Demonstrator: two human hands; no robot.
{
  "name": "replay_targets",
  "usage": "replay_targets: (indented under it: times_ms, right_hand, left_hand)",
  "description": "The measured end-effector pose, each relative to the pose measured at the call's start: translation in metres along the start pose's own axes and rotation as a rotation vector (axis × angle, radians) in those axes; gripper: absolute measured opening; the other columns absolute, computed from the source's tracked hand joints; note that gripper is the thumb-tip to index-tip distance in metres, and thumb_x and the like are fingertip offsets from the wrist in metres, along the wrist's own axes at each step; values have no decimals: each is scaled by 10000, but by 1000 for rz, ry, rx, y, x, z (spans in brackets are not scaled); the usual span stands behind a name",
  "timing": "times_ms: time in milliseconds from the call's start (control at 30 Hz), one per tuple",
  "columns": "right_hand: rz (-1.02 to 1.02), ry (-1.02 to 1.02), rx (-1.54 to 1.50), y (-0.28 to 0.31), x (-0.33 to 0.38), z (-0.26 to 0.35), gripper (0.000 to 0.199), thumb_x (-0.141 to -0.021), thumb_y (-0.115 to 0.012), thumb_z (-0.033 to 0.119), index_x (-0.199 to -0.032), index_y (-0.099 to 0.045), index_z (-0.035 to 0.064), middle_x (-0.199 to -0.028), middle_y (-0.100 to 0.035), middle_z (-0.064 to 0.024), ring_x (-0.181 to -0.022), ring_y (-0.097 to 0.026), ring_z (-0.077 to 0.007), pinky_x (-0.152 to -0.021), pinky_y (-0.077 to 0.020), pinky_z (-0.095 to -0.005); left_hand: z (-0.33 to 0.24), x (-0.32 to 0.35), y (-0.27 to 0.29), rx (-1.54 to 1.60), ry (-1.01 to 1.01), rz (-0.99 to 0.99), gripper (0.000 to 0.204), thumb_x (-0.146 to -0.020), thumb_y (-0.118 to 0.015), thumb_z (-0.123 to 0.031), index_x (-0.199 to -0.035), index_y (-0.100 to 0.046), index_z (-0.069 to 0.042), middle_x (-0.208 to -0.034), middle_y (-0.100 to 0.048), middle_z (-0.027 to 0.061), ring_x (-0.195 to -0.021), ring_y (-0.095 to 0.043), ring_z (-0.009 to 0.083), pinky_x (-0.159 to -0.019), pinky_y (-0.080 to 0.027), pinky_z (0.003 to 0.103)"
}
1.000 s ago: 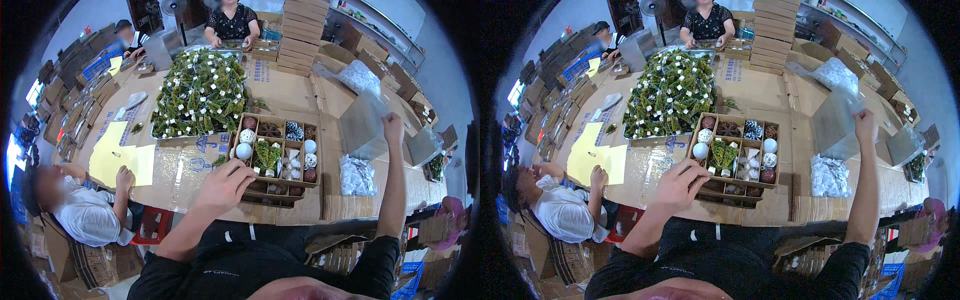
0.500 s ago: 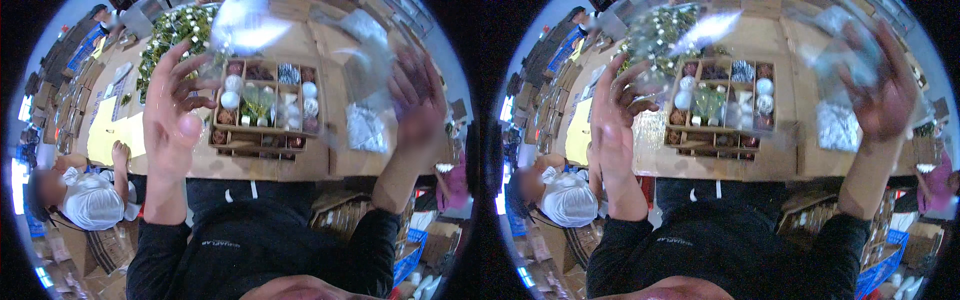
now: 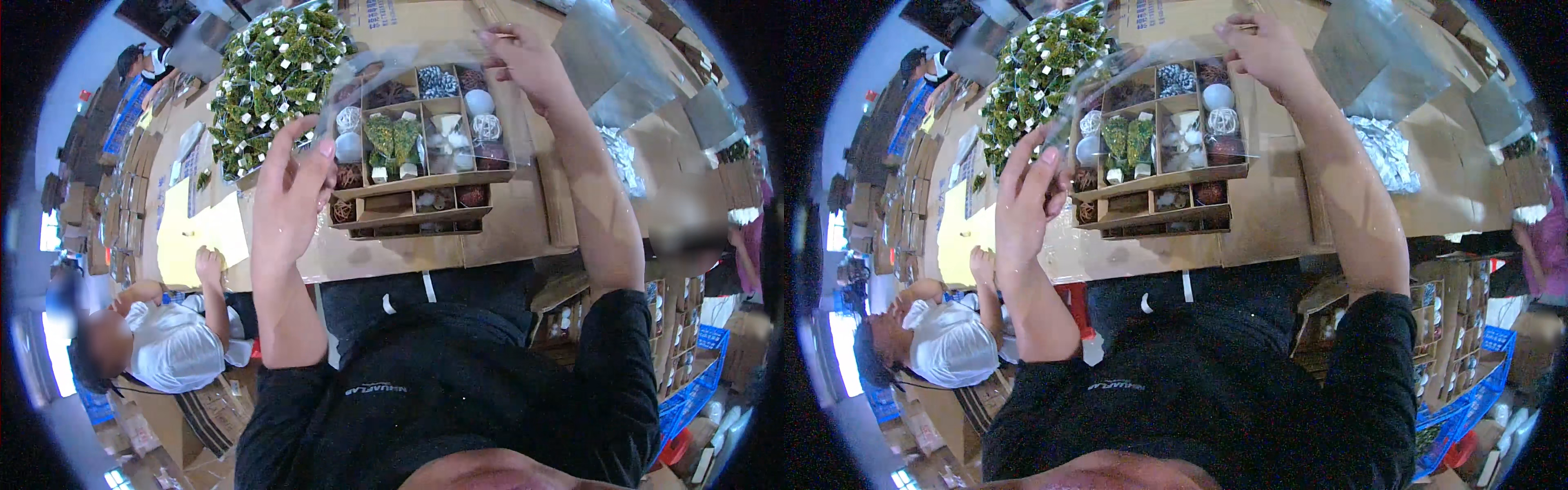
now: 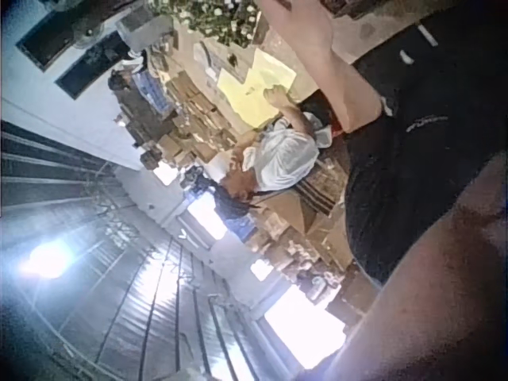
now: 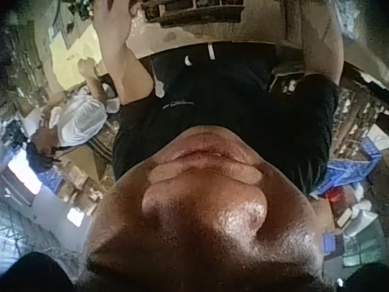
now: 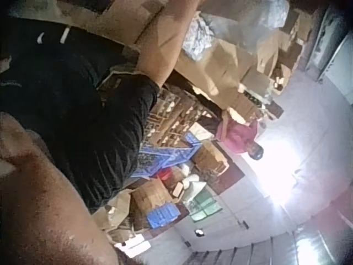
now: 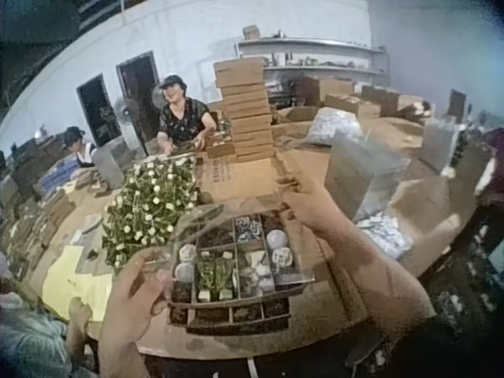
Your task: Packing various Christmas ornaments and decorations into a compartmentalized wooden display box.
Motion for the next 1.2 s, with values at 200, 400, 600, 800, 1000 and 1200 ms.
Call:
replay_targets:
  times_ms: [200, 400, 600, 800, 1000, 1200]
  right_hand:
    - [58, 109, 291, -6, -18, -9, 339, -947, -643, 308, -1107, -635, 9, -941, -650, -26, -807, -594, -91, -707, -492, -244]
    - [88, 66, 190, -18, -20, 18, 204, -954, -607, 171, -991, -648, -25, -788, -613, -38, -616, -536, -124, -558, -437, -290]
    - [138, -50, 262, -32, -25, 31, 261, -957, -621, 237, -944, -666, -19, -774, -635, -72, -668, -575, -144, -605, -472, -330]
    - [160, -239, 211, -36, -45, 9, 289, -973, -608, 275, -976, -674, -6, -821, -648, -51, -654, -561, -120, -578, -447, -291]
    - [292, -44, 53, -48, -54, -21, 351, -927, -666, 309, -1122, -686, 17, -1028, -689, -22, -857, -617, -104, -792, -494, -256]
    - [304, -204, -116, -52, -42, -30, 317, -953, -618, 238, -1128, -679, -19, -1042, -699, -62, -908, -637, -131, -835, -507, -273]
  left_hand:
    - [17, 2, 3, -8, -16, -6, 438, -948, -614, -229, -1324, -495, -39, -712, -576, 4, -614, -472, 52, -540, -344, 204]
    - [20, 7, 2, -52, -9, 12, 447, -941, -616, -188, -1345, -479, -55, -711, -581, -19, -605, -458, 36, -543, -337, 194]
    - [29, 13, -2, -118, -73, -55, 413, -968, -557, -164, -1365, -481, -79, -717, -567, 5, -567, -411, 27, -502, -308, 169]
    - [34, 15, -10, -20, -145, -121, 402, -997, -527, -224, -1355, -466, -53, -698, -532, 2, -548, -408, 33, -492, -305, 174]
    - [33, 10, -8, 183, -7, -124, 429, -997, -569, -300, -1320, -449, -45, -710, -499, -37, -587, -422, 31, -488, -311, 178]
    - [36, 11, -8, 152, -10, -142, 436, -979, -581, -232, -1342, -433, -41, -654, -496, -17, -527, -434, 51, -449, -342, 191]
Point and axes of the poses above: each hand's wrist, its own x-axis away from the middle knuckle, its own y-axis out of the back of the hand, z = x × y, the point moved 1 cm from there along -x, towards the middle knuckle
